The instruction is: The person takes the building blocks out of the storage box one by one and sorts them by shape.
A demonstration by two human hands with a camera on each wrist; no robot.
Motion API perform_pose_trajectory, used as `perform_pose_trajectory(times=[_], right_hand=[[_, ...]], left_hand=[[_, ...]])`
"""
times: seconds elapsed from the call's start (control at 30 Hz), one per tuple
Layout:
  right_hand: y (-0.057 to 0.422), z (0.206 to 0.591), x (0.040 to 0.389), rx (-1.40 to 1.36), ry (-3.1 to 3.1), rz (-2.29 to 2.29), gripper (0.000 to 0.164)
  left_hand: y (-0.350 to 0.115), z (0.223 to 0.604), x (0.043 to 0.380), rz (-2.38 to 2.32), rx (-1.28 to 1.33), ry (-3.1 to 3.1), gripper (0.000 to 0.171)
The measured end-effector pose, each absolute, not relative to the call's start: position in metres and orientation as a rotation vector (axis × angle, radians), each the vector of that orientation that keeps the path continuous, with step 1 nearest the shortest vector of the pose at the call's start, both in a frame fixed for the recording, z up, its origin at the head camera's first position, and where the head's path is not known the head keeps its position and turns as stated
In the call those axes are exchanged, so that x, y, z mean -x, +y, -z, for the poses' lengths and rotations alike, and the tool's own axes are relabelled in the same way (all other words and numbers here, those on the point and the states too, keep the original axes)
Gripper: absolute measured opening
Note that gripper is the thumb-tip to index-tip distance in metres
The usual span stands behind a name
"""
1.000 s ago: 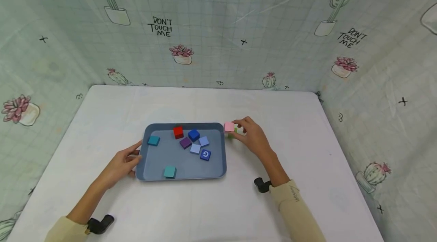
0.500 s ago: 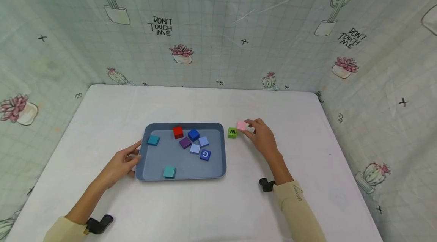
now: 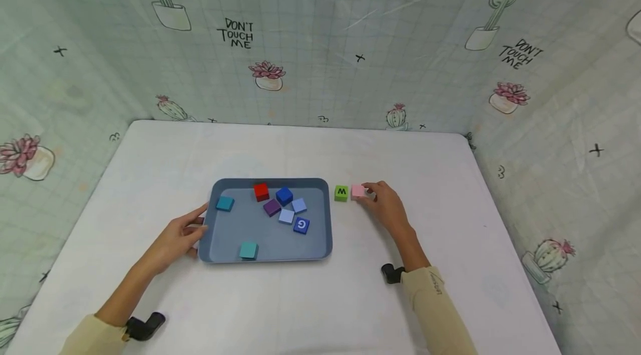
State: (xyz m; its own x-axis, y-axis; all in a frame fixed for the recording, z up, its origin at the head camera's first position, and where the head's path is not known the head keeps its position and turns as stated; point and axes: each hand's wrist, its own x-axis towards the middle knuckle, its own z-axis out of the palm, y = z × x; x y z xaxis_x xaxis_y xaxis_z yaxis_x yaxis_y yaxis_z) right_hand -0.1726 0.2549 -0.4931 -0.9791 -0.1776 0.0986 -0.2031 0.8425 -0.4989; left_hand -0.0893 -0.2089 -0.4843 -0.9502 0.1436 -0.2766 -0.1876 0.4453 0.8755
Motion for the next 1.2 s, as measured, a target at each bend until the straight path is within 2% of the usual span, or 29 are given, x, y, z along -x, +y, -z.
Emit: perform_pose_trajectory(times=[0.53, 0.8, 1.2], right_hand=[[0.257, 0.501, 0.176, -0.282, -2.957, -0.918, 0.042], [0.249, 0.5, 0.175, -0.272, -2.895, -0.891, 0.072], [0.213, 0.484, 0.173, -0.54, -2.7, -1.16, 0.045]], left_hand=[[-0.207, 0.477, 0.09, -1.52, 0.006, 2.398, 0.06], [-0.21, 0.48, 0.092, -1.512, 0.022, 2.393, 0.059], [-0.209, 0.479, 0.092, -1.511, 0.02, 2.386, 0.06]])
